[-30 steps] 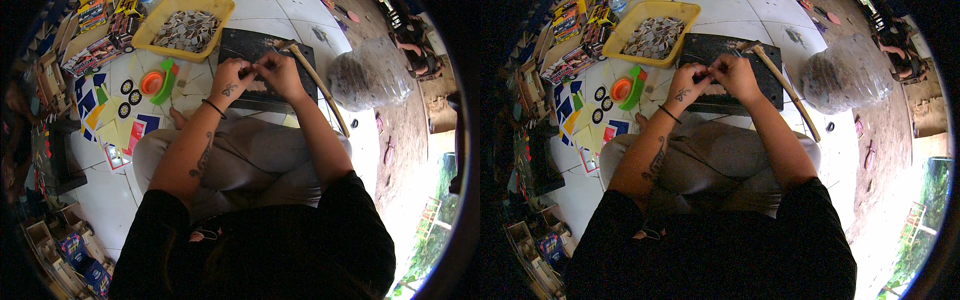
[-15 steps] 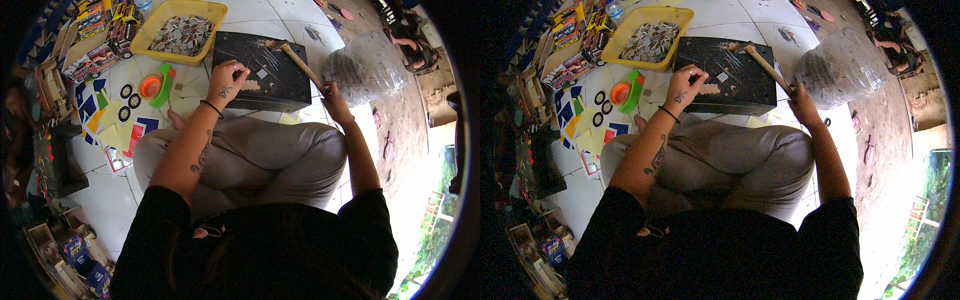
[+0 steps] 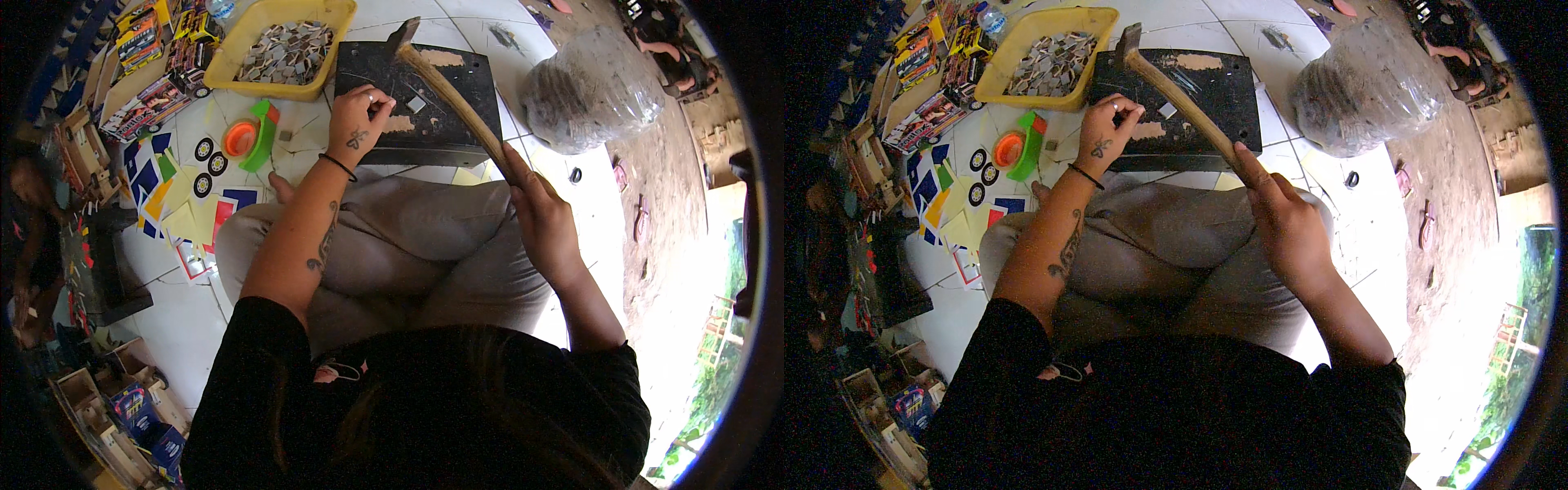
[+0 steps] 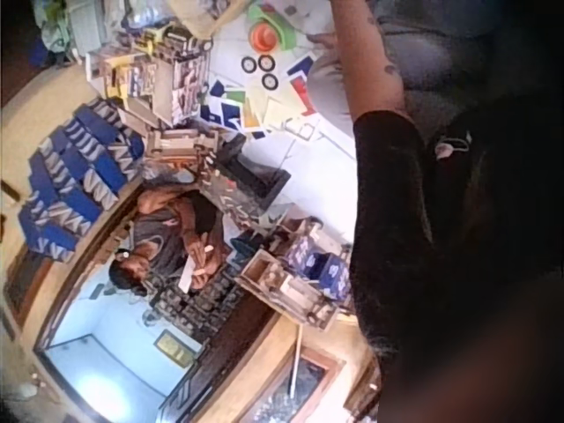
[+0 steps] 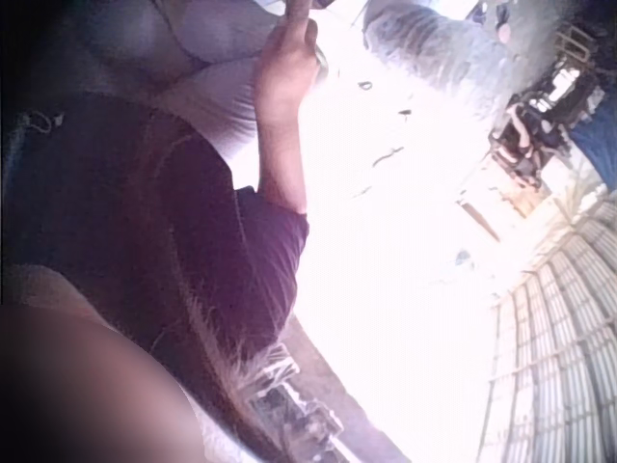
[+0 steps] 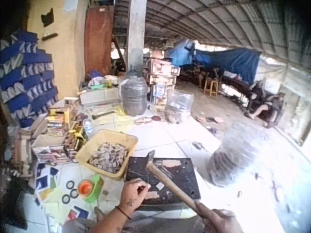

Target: The person sits on the floor and repeatedly breaks small rectangular pieces of material using a hammer on a black block. They pick up each piece, strike it, and place the fragments into a nearby container.

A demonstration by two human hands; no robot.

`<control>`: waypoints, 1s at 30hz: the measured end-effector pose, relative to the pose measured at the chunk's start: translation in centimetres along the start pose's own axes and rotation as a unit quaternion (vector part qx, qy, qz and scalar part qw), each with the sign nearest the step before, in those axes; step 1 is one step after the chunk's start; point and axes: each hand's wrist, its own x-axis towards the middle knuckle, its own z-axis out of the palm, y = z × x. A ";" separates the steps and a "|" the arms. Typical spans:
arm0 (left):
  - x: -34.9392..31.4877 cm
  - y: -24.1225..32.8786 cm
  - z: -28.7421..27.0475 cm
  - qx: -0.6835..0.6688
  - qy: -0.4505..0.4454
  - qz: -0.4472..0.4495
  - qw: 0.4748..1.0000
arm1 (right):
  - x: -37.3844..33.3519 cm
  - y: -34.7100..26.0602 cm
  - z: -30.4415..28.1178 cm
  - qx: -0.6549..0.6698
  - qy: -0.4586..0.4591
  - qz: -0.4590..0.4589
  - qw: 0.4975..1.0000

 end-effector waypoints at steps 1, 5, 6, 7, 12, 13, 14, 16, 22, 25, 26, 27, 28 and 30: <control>0.0 0.1 0.0 0.002 0.001 0.002 1.000 | 0.0 -0.2 0.1 -0.011 -0.025 0.015 1.000; 0.1 0.2 0.0 0.003 0.002 0.001 1.000 | 0.1 -0.2 0.2 -0.029 -0.026 0.028 0.999; 0.1 0.2 0.0 0.001 0.000 -0.002 1.000 | 0.1 -0.1 0.3 -0.018 -0.011 0.026 0.999; 0.1 0.2 -0.1 -0.003 -0.002 -0.008 1.000 | 0.1 -0.1 0.3 -0.031 -0.027 0.019 0.999; 0.2 0.0 0.0 0.003 0.011 0.016 1.000 | 0.1 0.2 0.4 -0.032 0.001 -0.009 0.999; 0.1 0.0 0.0 0.001 0.015 0.022 1.000 | 0.1 0.2 0.3 -0.023 0.001 -0.001 1.000; 0.0 -0.1 0.0 0.001 0.018 0.025 1.000 | 0.0 0.1 0.3 -0.015 -0.001 0.003 1.000; 0.1 -0.1 0.1 0.001 0.021 0.033 0.999 | 0.0 0.2 0.2 -0.022 -0.018 0.011 1.000; -0.2 0.1 0.3 0.042 0.010 0.011 0.999 | 0.3 0.7 0.3 0.026 0.006 0.023 0.999; -0.3 0.0 0.0 0.154 0.001 0.084 0.985 | 0.3 0.7 0.3 0.046 -0.005 0.024 0.999; -0.8 0.2 0.1 0.155 0.002 0.088 0.984 | -0.1 0.4 0.3 0.046 -0.009 0.025 0.999; -0.9 0.2 0.1 0.158 0.013 0.097 0.982 | -0.2 0.2 0.4 0.044 -0.019 0.036 0.998; -1.1 0.2 0.3 0.162 0.023 0.104 0.981 | -0.3 -0.1 0.3 0.037 -0.013 0.019 0.999; -1.4 0.3 0.6 0.180 0.027 0.098 0.978 | -0.5 -0.5 0.2 0.019 -0.017 0.014 1.000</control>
